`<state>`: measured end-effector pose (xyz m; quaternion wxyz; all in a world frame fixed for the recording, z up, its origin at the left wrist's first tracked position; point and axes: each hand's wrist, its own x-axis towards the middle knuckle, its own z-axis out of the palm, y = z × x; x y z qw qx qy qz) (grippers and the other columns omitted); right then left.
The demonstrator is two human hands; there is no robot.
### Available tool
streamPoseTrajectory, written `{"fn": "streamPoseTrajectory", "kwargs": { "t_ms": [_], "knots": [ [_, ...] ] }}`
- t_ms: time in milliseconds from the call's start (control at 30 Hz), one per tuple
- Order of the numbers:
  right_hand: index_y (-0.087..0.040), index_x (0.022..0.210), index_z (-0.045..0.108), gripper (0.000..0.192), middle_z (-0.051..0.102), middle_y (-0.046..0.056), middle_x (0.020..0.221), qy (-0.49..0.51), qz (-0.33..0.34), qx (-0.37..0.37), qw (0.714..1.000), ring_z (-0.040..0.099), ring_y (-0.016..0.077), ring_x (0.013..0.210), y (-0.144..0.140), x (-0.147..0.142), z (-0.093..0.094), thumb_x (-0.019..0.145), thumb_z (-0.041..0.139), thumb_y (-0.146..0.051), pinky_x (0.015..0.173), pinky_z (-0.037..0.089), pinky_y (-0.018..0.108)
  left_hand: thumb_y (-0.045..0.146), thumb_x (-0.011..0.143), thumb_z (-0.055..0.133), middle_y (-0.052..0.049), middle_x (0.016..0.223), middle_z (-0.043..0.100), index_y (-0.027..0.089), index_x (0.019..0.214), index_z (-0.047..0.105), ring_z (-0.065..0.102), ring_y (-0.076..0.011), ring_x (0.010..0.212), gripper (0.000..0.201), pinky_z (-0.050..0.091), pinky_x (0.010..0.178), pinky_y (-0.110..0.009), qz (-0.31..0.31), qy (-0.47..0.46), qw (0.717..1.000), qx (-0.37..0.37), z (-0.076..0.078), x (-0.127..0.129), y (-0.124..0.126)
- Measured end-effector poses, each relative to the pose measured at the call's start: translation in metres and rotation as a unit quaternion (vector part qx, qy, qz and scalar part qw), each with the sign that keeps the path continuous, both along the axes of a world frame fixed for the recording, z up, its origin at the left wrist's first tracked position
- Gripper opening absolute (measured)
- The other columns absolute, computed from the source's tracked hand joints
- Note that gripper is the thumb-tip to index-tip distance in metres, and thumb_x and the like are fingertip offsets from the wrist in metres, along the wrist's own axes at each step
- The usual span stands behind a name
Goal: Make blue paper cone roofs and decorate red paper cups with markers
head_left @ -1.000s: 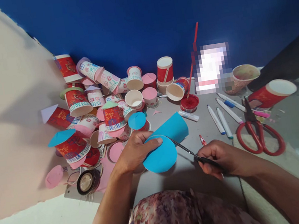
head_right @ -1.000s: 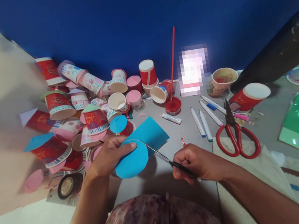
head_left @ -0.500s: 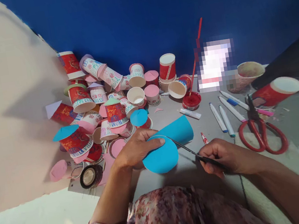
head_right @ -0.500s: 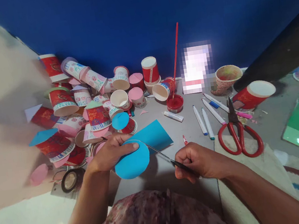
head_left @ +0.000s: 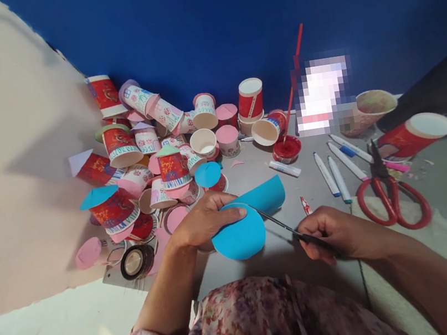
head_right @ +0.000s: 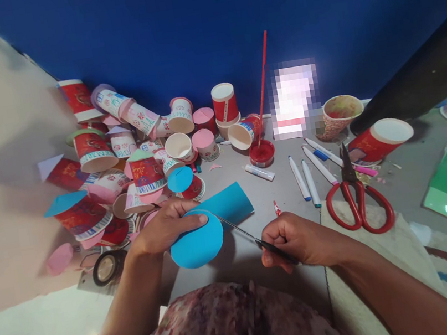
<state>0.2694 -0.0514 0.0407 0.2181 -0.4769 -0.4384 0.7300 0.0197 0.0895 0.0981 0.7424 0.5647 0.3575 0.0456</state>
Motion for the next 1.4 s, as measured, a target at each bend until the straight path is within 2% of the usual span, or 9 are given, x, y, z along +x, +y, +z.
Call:
{"fn": "streamPoseTrajectory", "kwargs": {
  "t_ms": [233, 433, 567, 700, 800, 1167, 1400],
  "knots": [
    [-0.017, 0.065, 0.068, 0.025, 0.059, -0.003, 0.048, -0.008, 0.003, 0.000, 1.000, 0.048, 0.0097, 0.045, 0.0012, -0.0008, 0.0018, 0.078, 0.071, -0.038, 0.049, 0.032, 0.022, 0.047, 0.076, 0.079, -0.005, 0.073, 0.075, 0.013, 0.078, 0.076, 0.066, -0.0144, 0.061, 0.035, 0.053, 0.056, -0.023, -0.027, 0.016, 0.999, 0.026, 0.0002, 0.0007, 0.0016],
    [-0.017, 0.061, 0.065, 0.036, 0.057, -0.003, 0.047, -0.027, 0.003, 0.012, 1.000, 0.047, 0.0095, 0.045, 0.0009, -0.0010, 0.0036, 0.078, 0.073, -0.048, 0.050, 0.035, 0.022, 0.047, 0.077, 0.079, -0.005, 0.071, 0.075, 0.013, 0.077, 0.076, 0.065, -0.0134, 0.060, 0.034, 0.052, 0.054, -0.022, -0.037, 0.010, 0.999, 0.035, 0.0000, -0.0020, 0.0029],
    [-0.018, 0.063, 0.065, 0.043, 0.058, -0.003, 0.047, 0.002, -0.008, 0.010, 1.000, 0.046, 0.0096, 0.046, 0.0005, -0.0008, 0.0014, 0.075, 0.076, -0.057, 0.052, 0.036, 0.023, 0.049, 0.074, 0.082, -0.006, 0.077, 0.078, 0.014, 0.083, 0.079, 0.069, -0.0152, 0.064, 0.036, 0.056, 0.059, -0.024, 0.002, 0.002, 1.000, 0.005, -0.0011, -0.0062, 0.0017],
    [-0.018, 0.065, 0.065, 0.050, 0.058, -0.002, 0.046, 0.010, -0.009, 0.009, 1.000, 0.045, 0.0098, 0.046, 0.0007, -0.0010, 0.0012, 0.073, 0.075, -0.066, 0.053, 0.035, 0.024, 0.048, 0.071, 0.086, -0.006, 0.076, 0.078, 0.014, 0.083, 0.081, 0.070, -0.0154, 0.065, 0.036, 0.056, 0.061, -0.024, 0.069, 0.000, 0.998, 0.013, -0.0044, -0.0089, -0.0014],
    [-0.018, 0.064, 0.064, 0.052, 0.058, -0.002, 0.047, 0.012, -0.008, 0.004, 1.000, 0.045, 0.0095, 0.046, 0.0015, -0.0018, 0.0030, 0.072, 0.075, -0.068, 0.054, 0.036, 0.025, 0.047, 0.070, 0.087, -0.006, 0.077, 0.079, 0.015, 0.083, 0.082, 0.069, -0.0150, 0.064, 0.035, 0.056, 0.061, -0.024, 0.090, -0.010, 0.996, 0.002, -0.0067, -0.0080, -0.0033],
    [-0.018, 0.064, 0.063, 0.053, 0.057, -0.002, 0.046, 0.012, -0.024, -0.006, 1.000, 0.046, 0.0103, 0.046, 0.0024, -0.0052, 0.0052, 0.069, 0.077, -0.069, 0.053, 0.034, 0.025, 0.049, 0.066, 0.087, -0.006, 0.069, 0.075, 0.012, 0.076, 0.079, 0.066, -0.0151, 0.058, 0.039, 0.053, 0.055, -0.025, 0.092, 0.015, 0.995, -0.017, -0.0003, -0.0019, -0.0056],
    [-0.019, 0.061, 0.061, 0.055, 0.055, -0.002, 0.045, 0.018, -0.038, -0.014, 0.999, 0.043, 0.0101, 0.045, 0.0027, -0.0075, 0.0082, 0.064, 0.079, -0.070, 0.052, 0.033, 0.025, 0.048, 0.065, 0.087, -0.006, 0.069, 0.075, 0.012, 0.075, 0.079, 0.066, -0.0150, 0.057, 0.039, 0.053, 0.054, -0.025, 0.099, 0.009, 0.995, -0.027, -0.0030, -0.0017, -0.0057]
  ]
}}
